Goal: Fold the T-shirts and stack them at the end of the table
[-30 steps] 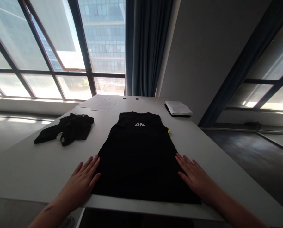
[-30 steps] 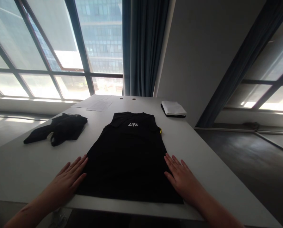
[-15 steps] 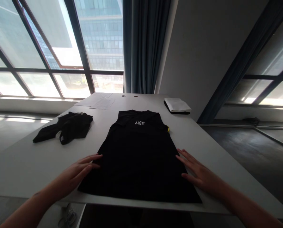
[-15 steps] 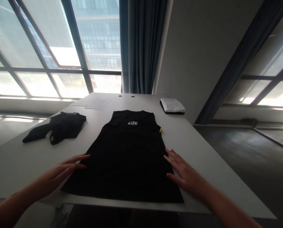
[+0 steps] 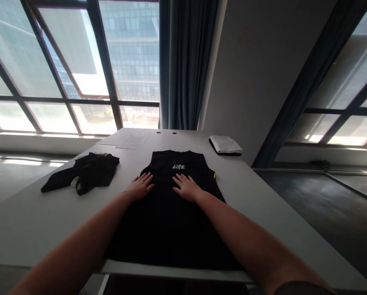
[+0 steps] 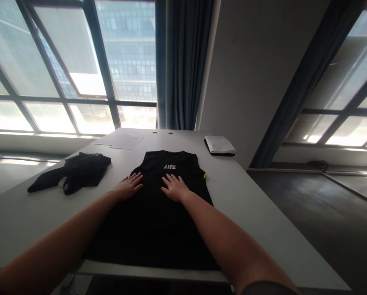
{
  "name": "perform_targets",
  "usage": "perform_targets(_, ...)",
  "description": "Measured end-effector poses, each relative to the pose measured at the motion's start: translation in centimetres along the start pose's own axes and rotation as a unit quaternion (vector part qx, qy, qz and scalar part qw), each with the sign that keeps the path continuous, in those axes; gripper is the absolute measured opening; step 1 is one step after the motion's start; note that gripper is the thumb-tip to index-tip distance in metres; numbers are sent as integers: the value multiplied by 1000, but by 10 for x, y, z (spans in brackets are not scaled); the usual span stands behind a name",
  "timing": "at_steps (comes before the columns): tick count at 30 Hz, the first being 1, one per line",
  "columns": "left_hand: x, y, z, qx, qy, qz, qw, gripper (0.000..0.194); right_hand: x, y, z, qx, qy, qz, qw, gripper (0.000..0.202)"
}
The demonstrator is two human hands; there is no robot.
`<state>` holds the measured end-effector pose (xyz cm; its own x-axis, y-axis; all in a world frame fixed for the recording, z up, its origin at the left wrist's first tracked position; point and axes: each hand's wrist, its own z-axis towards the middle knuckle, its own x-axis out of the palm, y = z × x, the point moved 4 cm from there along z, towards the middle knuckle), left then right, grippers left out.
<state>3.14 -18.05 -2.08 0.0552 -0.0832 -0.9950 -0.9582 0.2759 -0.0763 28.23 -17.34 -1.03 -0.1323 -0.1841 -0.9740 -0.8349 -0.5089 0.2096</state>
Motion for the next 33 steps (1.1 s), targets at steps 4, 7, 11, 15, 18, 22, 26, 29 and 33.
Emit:
perform_targets(4,4,8,-6,-34,19,-2,999,75,10,-9,-5,-14,3,15,1000,76)
perform_targets(7,2,9,-3,-54,25,5,998,75,10,-11,-4,-20,7,16,1000,73)
perform_targets(11,0,14,3,-62,11,7,998,73,9,-1,3,-71,10,21,997,67)
perform_targets(15,-1,24,4,-66,7,3,998,71,11,1,8,-80,5,14,997,68)
perform_targets(18,-2,29,4,-87,15,8,996,69,14,-8,14,-14,9,-5,1000,74)
perform_targets(22,-4,29,0,-110,17,22,994,69,15,-16,17,50,10,-27,998,79)
perform_targets(26,-6,27,-4,-115,17,18,993,69,15,-9,10,15,41,-28,999,80)
perform_targets(29,-8,26,-6,-116,19,17,993,68,16,9,1,-56,64,-18,996,77)
perform_targets(33,-9,25,-7,-116,14,19,993,68,17,35,-9,-121,77,-15,990,72)
